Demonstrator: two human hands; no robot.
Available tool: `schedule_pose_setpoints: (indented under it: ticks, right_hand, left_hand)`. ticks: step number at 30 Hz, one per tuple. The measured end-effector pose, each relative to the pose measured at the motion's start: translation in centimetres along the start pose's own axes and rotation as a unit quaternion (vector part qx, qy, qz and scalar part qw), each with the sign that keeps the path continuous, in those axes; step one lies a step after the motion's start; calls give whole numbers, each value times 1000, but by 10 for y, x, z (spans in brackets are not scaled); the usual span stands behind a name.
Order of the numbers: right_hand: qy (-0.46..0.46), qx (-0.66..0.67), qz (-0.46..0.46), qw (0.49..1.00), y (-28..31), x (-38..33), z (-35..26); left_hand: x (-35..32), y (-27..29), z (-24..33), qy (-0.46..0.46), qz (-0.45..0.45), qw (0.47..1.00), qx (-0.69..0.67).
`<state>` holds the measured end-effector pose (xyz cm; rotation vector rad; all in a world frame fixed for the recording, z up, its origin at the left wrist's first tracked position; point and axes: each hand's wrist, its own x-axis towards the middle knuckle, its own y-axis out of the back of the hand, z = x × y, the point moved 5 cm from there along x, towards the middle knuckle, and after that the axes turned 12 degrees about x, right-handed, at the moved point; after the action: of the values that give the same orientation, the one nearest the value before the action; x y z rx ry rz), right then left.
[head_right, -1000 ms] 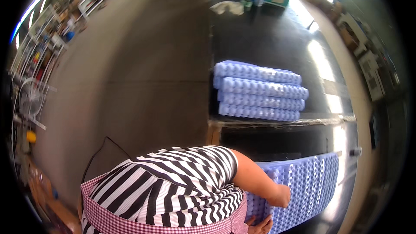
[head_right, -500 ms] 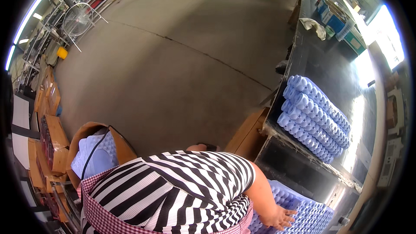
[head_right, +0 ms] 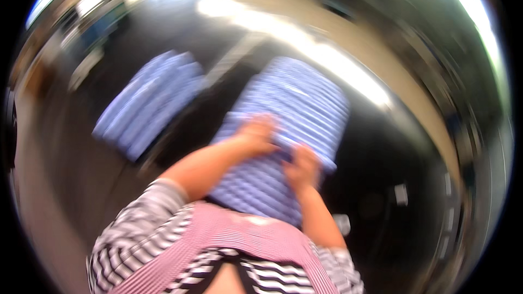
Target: The person rolls up several blue dimpled foam mats by hand on a dark table, occasionally using a white tape roll to secure the ends.
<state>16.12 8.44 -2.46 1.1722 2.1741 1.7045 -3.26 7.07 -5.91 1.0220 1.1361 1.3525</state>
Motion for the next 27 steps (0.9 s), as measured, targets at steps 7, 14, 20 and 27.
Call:
schedule_pose_setpoints:
  ticks: [7, 14, 20, 27]
  right_hand:
    - [-17, 66, 78, 995, -30, 46, 35]
    - [-118, -2, 89, 989, -33, 3, 32]
    - [-106, 42, 23, 993, -38, -76, -33]
    - [-159, 103, -110, 976, -29, -51, -14]
  left_hand:
    - [25, -3, -50, -129, 92, 985, 62]
    - [-2, 10, -19, -253, 123, 956, 84]
    - [-92, -17, -33, -278, 86, 954, 72]
    - [-85, 10, 1, -313, 147, 931, 120]
